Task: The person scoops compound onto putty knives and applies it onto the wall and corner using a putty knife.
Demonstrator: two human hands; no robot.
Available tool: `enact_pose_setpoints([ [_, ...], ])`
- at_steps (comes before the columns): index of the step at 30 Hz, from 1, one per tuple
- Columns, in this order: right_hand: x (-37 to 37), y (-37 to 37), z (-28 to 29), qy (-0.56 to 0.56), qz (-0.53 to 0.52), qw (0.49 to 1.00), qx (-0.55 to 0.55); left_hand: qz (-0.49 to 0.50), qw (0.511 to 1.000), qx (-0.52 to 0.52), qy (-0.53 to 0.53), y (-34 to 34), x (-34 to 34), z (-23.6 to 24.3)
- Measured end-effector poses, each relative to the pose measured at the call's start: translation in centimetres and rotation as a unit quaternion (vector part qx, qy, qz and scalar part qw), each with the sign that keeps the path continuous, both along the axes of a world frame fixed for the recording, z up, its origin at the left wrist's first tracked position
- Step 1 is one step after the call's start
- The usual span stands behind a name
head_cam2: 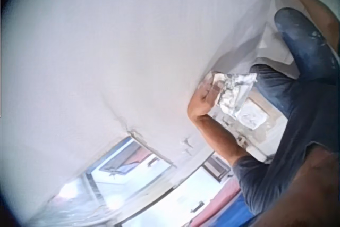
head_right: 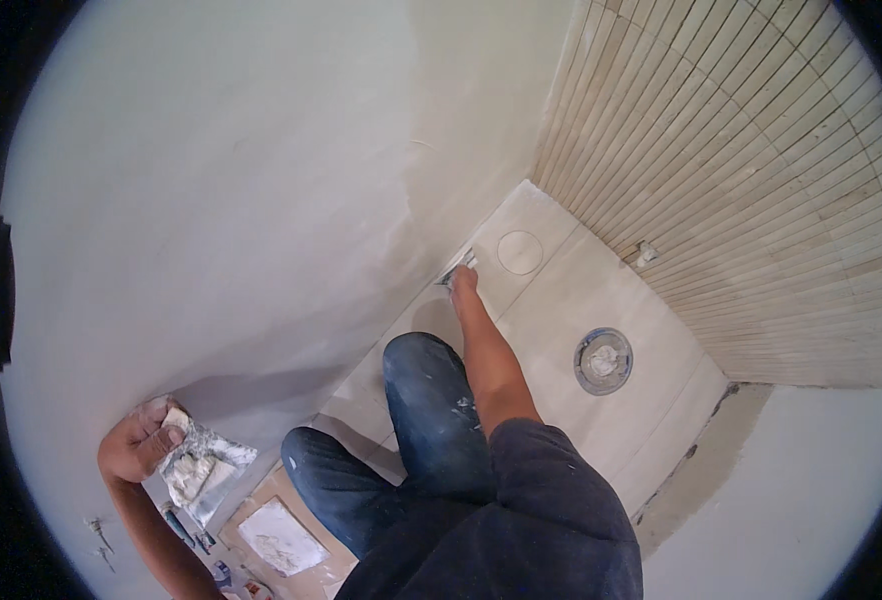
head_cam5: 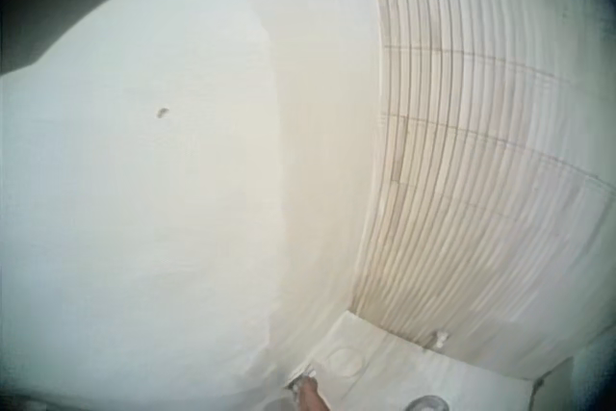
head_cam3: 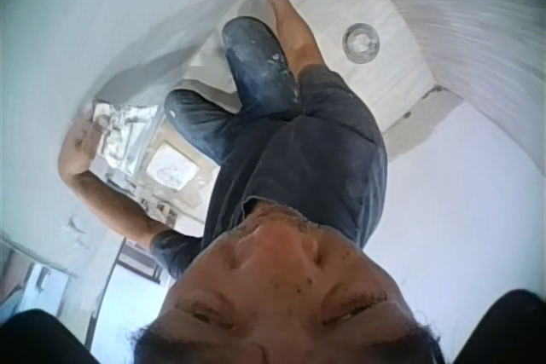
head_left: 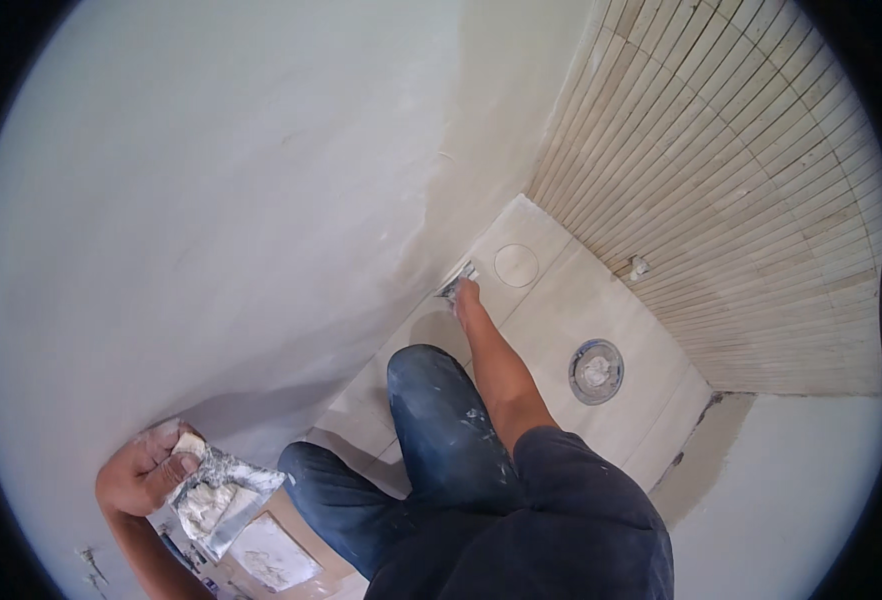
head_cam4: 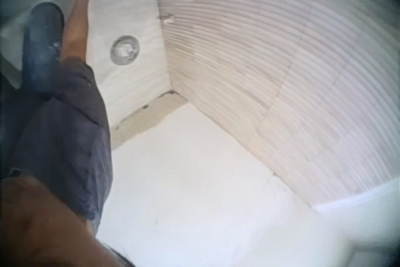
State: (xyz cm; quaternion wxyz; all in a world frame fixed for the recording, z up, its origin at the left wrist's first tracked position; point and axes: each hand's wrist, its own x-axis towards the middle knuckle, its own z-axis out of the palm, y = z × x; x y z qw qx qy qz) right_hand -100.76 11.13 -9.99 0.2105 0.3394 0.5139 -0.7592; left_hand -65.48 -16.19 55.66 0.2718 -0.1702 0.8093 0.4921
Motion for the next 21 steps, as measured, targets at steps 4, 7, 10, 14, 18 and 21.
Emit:
enact_pose_setpoints([
  [4,-1.5,0.0,-0.3,0.029,0.049,0.998,-0.007,-0.007,1.0,0.004,0.01,0.6,-0.7,0.0],
  [7,-2.2,-0.4,4.1,-0.046,0.005,0.997,-0.062,-0.038,0.999,-0.028,0.018,-0.1,-0.7,-0.1],
  [10,-1.3,-1.3,11.4,-0.097,-0.047,0.993,-0.056,-0.044,0.998,-0.052,0.016,0.0,-0.5,0.4],
  [14,-1.0,-0.2,22.6,0.13,-0.056,0.988,-0.068,-0.087,0.99,-0.084,0.068,0.2,-0.4,0.3],
  [18,1.9,-2.6,36.4,0.305,-0.032,0.951,0.049,-0.104,0.989,-0.068,0.075,0.0,0.0,0.4],
  [21,5.5,-5.2,43.7,0.353,-0.094,0.899,0.244,-0.051,0.998,-0.041,0.003,0.8,-0.1,1.4],
])
